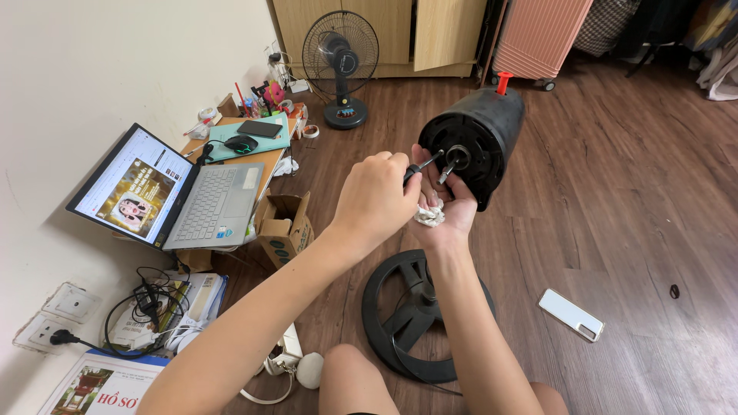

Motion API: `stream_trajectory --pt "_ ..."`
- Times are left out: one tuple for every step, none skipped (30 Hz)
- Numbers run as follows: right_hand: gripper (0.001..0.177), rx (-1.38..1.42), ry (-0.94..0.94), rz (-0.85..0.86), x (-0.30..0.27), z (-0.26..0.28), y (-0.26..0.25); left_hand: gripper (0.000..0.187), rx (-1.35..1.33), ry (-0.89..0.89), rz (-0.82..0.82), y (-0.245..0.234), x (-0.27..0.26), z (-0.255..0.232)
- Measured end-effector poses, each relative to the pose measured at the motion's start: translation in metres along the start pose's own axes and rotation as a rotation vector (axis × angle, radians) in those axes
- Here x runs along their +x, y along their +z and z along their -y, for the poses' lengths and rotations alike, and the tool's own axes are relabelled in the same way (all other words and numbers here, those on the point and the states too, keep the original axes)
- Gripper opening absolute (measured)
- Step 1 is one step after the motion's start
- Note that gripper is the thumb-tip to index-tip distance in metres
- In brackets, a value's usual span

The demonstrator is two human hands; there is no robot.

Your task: The person disassembles an electric fan by removing the front grille, wiping the motor housing with a tissue, and using a screwdriver to loosen and remove screws from the motor assembly. The person handles the fan parts and tools while standing and later sitting on the floor.

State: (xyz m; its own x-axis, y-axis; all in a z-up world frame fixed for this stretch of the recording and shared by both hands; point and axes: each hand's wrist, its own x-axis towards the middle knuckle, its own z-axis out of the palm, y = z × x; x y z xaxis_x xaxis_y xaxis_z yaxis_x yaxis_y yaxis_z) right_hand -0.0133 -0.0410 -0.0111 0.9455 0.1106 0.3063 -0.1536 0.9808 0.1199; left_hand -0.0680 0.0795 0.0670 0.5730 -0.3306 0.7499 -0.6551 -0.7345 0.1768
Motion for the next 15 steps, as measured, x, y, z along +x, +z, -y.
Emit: stream_trajectory --pt "0.044 0.017 0.006 0.006 -0.002 0.0 0.003 0.02 0.001 0.016 -0.01 0.001 -0.001 -0.001" --pt "0.045 0.033 0.013 0.013 -0.003 0.0 0.007 0.019 0.003 0.033 -0.021 0.003 -0.001 -0.001" --pt "0.046 0.049 0.02 0.019 -0.004 -0.001 0.009 0.02 -0.048 0.049 -0.04 0.004 0.0 -0.001" --pt "0.046 0.032 -0.023 -0.122 -0.006 -0.001 0.011 0.022 -0.1 0.065 -0.059 0.006 0.0 0.0" --pt "0.046 0.016 -0.067 -0.264 -0.006 0.0 0.011 0.024 -0.151 0.08 -0.078 0.007 0.0 0.001" --pt "0.046 -0.001 -0.111 -0.404 -0.006 0.0 0.011 0.022 -0.199 0.01 -0.057 0.009 0.002 0.003" --pt "0.046 0.019 -0.037 -0.239 -0.005 0.001 0.009 0.019 -0.247 -0.061 -0.035 0.01 0.004 0.006" --pt "0.046 0.039 0.036 -0.074 -0.003 0.003 0.007 0.017 -0.295 -0.132 -0.013 0.012 0.007 0.009" --pt "0.046 0.06 0.109 0.09 0.0 0.005 0.003 0.014 -0.566 -0.315 0.126 0.012 0.012 0.014" --pt "0.046 0.044 0.101 0.074 0.002 0.006 -0.001 0.015 -0.834 -0.499 0.268 0.011 0.018 0.021" --pt "0.046 0.028 0.093 0.057 0.005 0.006 -0.006 0.019 -1.101 -0.684 0.412 0.01 0.022 0.028" --pt "0.046 0.011 0.085 0.041 0.008 0.008 -0.01 0.02 -1.196 -0.724 0.442 0.011 0.024 0.033" --pt "0.043 0.029 0.092 0.04 0.012 0.01 -0.014 0.021 -1.292 -0.764 0.472 0.011 0.025 0.037" --pt "0.039 0.048 0.102 0.04 0.016 0.01 -0.016 0.022 -1.386 -0.804 0.5 0.011 0.025 0.041" --pt "0.036 0.068 0.111 0.04 0.02 0.01 -0.018 0.021 -1.368 -0.785 0.517 0.011 0.025 0.043"
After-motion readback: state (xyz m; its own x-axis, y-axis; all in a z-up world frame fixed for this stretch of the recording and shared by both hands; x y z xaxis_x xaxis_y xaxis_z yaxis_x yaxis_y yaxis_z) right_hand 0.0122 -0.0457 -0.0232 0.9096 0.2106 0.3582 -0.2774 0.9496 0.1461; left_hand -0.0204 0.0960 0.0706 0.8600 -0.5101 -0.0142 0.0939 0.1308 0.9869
